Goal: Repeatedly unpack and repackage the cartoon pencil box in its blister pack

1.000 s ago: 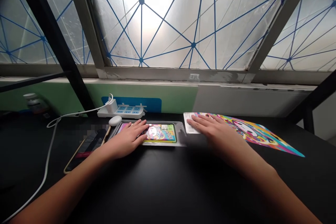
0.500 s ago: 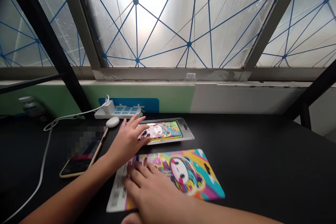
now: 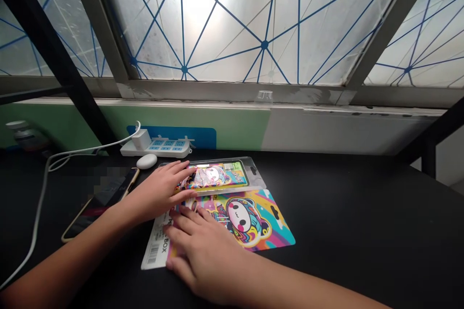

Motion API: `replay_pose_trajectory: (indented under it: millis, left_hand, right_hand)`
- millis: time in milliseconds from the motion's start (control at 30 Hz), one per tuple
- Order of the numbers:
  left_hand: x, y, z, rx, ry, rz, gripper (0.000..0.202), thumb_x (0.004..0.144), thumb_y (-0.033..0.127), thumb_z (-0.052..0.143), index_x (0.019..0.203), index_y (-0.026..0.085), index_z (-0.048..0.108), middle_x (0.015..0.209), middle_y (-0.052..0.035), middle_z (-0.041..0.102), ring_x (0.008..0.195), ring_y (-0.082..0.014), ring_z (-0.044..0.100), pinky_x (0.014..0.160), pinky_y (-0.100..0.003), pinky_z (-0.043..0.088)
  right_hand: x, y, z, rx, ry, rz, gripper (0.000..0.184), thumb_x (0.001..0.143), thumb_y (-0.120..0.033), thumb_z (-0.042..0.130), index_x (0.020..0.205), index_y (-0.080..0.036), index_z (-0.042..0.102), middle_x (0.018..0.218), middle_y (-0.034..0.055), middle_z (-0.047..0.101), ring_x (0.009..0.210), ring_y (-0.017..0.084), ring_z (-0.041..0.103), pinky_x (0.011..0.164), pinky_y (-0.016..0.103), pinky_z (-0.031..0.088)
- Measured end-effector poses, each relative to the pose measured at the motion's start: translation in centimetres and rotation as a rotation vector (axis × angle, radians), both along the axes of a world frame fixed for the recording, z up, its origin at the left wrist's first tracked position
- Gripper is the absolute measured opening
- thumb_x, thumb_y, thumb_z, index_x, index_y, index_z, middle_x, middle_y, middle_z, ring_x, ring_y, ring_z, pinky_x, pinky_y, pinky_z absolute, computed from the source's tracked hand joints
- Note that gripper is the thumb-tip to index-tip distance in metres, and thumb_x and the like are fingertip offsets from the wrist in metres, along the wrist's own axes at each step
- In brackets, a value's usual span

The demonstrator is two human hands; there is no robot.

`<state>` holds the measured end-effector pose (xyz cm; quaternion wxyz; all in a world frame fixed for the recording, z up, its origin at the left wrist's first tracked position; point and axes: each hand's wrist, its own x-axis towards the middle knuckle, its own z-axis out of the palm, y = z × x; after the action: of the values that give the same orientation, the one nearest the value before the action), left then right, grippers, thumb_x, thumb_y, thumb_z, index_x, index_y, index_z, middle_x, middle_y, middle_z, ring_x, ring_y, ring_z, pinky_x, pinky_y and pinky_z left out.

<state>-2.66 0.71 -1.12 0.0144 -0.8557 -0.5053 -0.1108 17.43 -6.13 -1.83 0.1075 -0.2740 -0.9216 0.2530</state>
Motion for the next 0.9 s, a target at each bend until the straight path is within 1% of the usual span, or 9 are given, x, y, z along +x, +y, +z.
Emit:
replay_pose_trajectory:
  millis: [133, 300, 400, 500, 633, 700, 767, 833, 900]
  left_hand:
    - [-0.3, -0.2, 0.2, -0.009, 0.025, -0.012, 0.071, 0.092, 0.066, 0.056, 0.149, 0.023, 0.049, 0.155, -0.0161, 0.047, 0.143, -0.0372, 0.041, 0.11, -0.055, 0.04]
    - [-0.1, -0.4, 0.3, -0.017, 0.049, -0.032, 0.079, 0.084, 0.063, 0.068, 0.15, 0.025, 0.048, 0.156, -0.0151, 0.045, 0.141, -0.0391, 0.042, 0.109, -0.055, 0.041]
    - [0.0, -0.5, 0.4, -0.026, 0.047, -0.036, 0.075, 0.087, 0.061, 0.066, 0.151, 0.026, 0.046, 0.156, -0.0134, 0.045, 0.142, -0.0378, 0.041, 0.111, -0.054, 0.039]
    - [0.0, -0.6, 0.6, -0.046, 0.036, -0.036, 0.075, 0.088, 0.063, 0.061, 0.151, 0.027, 0.045, 0.157, -0.0131, 0.044, 0.143, -0.0378, 0.041, 0.111, -0.055, 0.039]
    - [0.1, -0.5, 0.7, -0.076, -0.013, -0.012, 0.059, 0.098, 0.06, 0.046, 0.147, 0.027, 0.051, 0.156, -0.0109, 0.046, 0.144, -0.0348, 0.039, 0.113, -0.055, 0.037]
    - [0.1, -0.3, 0.6, -0.089, -0.038, 0.001, 0.055, 0.101, 0.056, 0.042, 0.146, 0.026, 0.053, 0.156, -0.0105, 0.046, 0.146, -0.0344, 0.036, 0.115, -0.056, 0.034]
    - [0.2, -0.2, 0.5, -0.11, -0.056, 0.005, 0.054, 0.102, 0.053, 0.042, 0.147, 0.026, 0.052, 0.158, -0.0107, 0.043, 0.148, -0.0352, 0.032, 0.116, -0.058, 0.032]
    - [0.2, -0.2, 0.3, -0.121, -0.072, 0.004, 0.052, 0.102, 0.051, 0.042, 0.146, 0.025, 0.052, 0.158, -0.011, 0.043, 0.149, -0.0356, 0.031, 0.117, -0.059, 0.031]
    - [0.2, -0.2, 0.2, -0.107, -0.083, -0.001, 0.051, 0.102, 0.05, 0.043, 0.145, 0.025, 0.054, 0.157, -0.0116, 0.044, 0.148, -0.0354, 0.033, 0.116, -0.059, 0.032]
  right_hand:
    - [-0.1, 0.0, -0.3, 0.034, 0.023, -0.01, 0.049, 0.102, -0.04, 0.048, 0.148, -0.023, 0.047, 0.156, 0.0078, 0.046, 0.15, 0.027, 0.029, 0.126, 0.048, 0.016]
    - [-0.5, 0.4, -0.2, 0.07, 0.063, 0.003, 0.045, 0.101, -0.037, 0.052, 0.143, -0.021, 0.052, 0.147, 0.0083, 0.056, 0.143, 0.024, 0.04, 0.125, 0.04, 0.02]
    - [-0.9, 0.7, -0.2, 0.072, 0.07, 0.0, 0.042, 0.1, -0.036, 0.055, 0.139, -0.021, 0.055, 0.143, 0.0081, 0.058, 0.139, 0.023, 0.044, 0.122, 0.039, 0.026]
    - [-1.2, 0.7, -0.3, 0.071, 0.072, -0.045, 0.04, 0.098, -0.037, 0.06, 0.135, -0.022, 0.058, 0.141, 0.0076, 0.06, 0.138, 0.025, 0.044, 0.119, 0.04, 0.032]
    - [-1.3, 0.6, -0.7, 0.174, 0.084, -0.065, 0.035, 0.095, -0.038, 0.064, 0.124, -0.019, 0.064, 0.137, 0.0093, 0.061, 0.137, 0.027, 0.044, 0.119, 0.04, 0.032]
    - [-1.1, 0.6, -1.0, 0.248, 0.092, -0.059, 0.031, 0.094, -0.04, 0.064, 0.116, -0.018, 0.067, 0.128, 0.0098, 0.065, 0.129, 0.027, 0.05, 0.113, 0.04, 0.038]
    - [-0.8, 0.8, -1.1, 0.309, 0.106, -0.067, 0.025, 0.096, -0.04, 0.061, 0.109, -0.019, 0.069, 0.118, 0.0091, 0.069, 0.117, 0.027, 0.057, 0.102, 0.04, 0.045]
    - [-0.5, 1.0, -1.1, 0.346, 0.123, -0.082, 0.023, 0.099, -0.036, 0.056, 0.104, -0.019, 0.07, 0.108, 0.0081, 0.071, 0.104, 0.024, 0.061, 0.092, 0.038, 0.048]
    - [-0.2, 1.1, -1.0, 0.366, 0.136, -0.092, 0.023, 0.1, -0.033, 0.052, 0.1, -0.019, 0.07, 0.097, 0.007, 0.072, 0.091, 0.022, 0.063, 0.084, 0.037, 0.048]
